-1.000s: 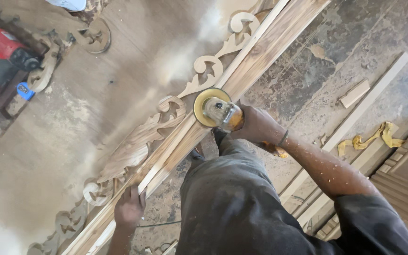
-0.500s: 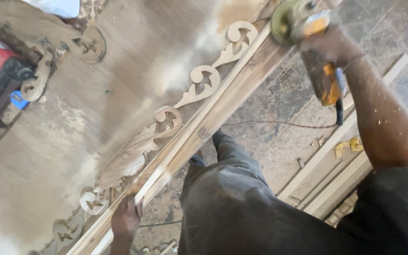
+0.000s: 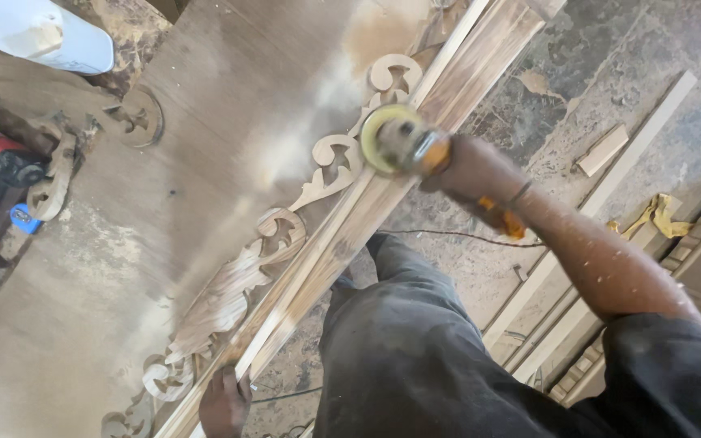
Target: The person holds a thin wooden strip against a carved wooden panel and sands its surface using an angle grinder, moving the tool along the strip while steadying it with the other hand. They reposition the strip and continue sanding along its length.
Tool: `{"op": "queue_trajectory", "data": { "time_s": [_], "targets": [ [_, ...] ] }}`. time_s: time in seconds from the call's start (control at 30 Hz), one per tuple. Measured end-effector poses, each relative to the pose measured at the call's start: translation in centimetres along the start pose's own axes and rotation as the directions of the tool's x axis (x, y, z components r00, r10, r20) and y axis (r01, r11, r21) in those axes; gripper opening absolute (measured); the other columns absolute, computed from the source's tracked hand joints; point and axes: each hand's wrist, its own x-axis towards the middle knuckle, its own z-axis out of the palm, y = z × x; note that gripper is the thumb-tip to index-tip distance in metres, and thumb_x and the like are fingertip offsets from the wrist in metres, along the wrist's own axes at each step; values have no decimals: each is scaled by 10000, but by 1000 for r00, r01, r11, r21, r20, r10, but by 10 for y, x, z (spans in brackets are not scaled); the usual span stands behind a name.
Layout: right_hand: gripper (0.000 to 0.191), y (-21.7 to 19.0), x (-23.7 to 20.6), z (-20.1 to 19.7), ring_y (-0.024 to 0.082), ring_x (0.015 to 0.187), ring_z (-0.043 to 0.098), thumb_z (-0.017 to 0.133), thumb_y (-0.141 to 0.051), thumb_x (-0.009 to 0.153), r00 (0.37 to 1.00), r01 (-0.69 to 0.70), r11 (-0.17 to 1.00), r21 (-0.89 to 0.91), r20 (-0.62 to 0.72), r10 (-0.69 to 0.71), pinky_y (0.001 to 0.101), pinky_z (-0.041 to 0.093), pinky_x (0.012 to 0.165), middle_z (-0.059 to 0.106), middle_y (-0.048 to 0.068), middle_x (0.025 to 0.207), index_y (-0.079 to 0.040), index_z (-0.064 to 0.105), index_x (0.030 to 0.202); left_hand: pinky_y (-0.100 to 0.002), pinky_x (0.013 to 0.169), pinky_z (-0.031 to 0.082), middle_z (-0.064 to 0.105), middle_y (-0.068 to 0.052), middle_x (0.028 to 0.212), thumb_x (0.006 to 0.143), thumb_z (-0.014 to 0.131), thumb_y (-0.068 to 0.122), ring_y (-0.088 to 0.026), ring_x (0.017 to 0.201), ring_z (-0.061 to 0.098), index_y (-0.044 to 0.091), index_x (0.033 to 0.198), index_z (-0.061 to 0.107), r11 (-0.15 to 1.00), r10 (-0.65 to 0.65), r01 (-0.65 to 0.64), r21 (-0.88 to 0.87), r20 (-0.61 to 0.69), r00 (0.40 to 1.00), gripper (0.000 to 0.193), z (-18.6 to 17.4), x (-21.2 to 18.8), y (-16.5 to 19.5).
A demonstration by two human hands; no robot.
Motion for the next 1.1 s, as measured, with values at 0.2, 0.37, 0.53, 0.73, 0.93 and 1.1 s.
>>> {"op": "queue_trajectory", "data": {
  "time_s": [0.2, 0.37, 0.53, 0.73, 0.93, 1.1],
  "targets": [
    [518, 80, 93, -120, 227, 760, 708, 855, -348, 813, 957, 44, 982, 184, -288, 11, 363, 596, 658, 736, 134, 963, -31, 695, 1190, -442, 657, 568, 688, -145, 998, 868, 718, 307, -337, 805, 697, 45, 1086, 644, 1000, -9, 9, -19, 12, 1000, 349, 13, -6, -10],
    [545, 84, 93, -118, 231, 757, 721, 845, -333, 806, 956, -11, 944, 330, -272, 106, 344, 612, 665, 735, 152, 973, -25, 657, 1214, -455, 651, 561, 683, -142, 977, 867, 706, 324, -342, 788, 688, 48, 1096, 635, 999, -26, 28, -41, 52, 998, 366, 13, -7, -12],
    [477, 29, 28, -31, 196, 706, 738, 831, -359, 773, 983, 128, 987, 96, -142, -114, 322, 637, 637, 757, 118, 879, -108, 679, 1148, -456, 664, 556, 676, -133, 960, 900, 686, 346, -340, 785, 682, 59, 1066, 624, 996, -30, 32, -82, 28, 999, 337, 0, 2, -4],
    [534, -38, -66, 93, 206, 811, 761, 890, -304, 705, 928, 371, 928, -22, -5, -372, 358, 632, 785, 768, 123, 965, -75, 690, 1144, -464, 693, 568, 680, -142, 985, 921, 660, 329, -358, 799, 683, 62, 1086, 627, 995, -41, 49, -92, 79, 996, 315, -17, 13, 5],
    [488, -53, -94, 145, 228, 822, 780, 865, -260, 701, 925, 380, 923, -64, 44, -377, 350, 635, 807, 788, 129, 956, -55, 725, 1121, -486, 700, 563, 680, -155, 1012, 935, 643, 351, -371, 823, 687, 85, 1110, 634, 990, -61, 79, -113, 153, 986, 318, -25, 17, 6],
    [479, -30, -75, 131, 198, 817, 754, 874, -302, 762, 974, 212, 973, 87, -104, -203, 366, 643, 767, 775, 110, 978, -41, 717, 1131, -484, 776, 557, 661, -173, 1053, 971, 619, 321, -376, 907, 677, 58, 1165, 599, 978, 13, 20, -206, 156, 988, 327, -24, 16, -3]
  ]
}}
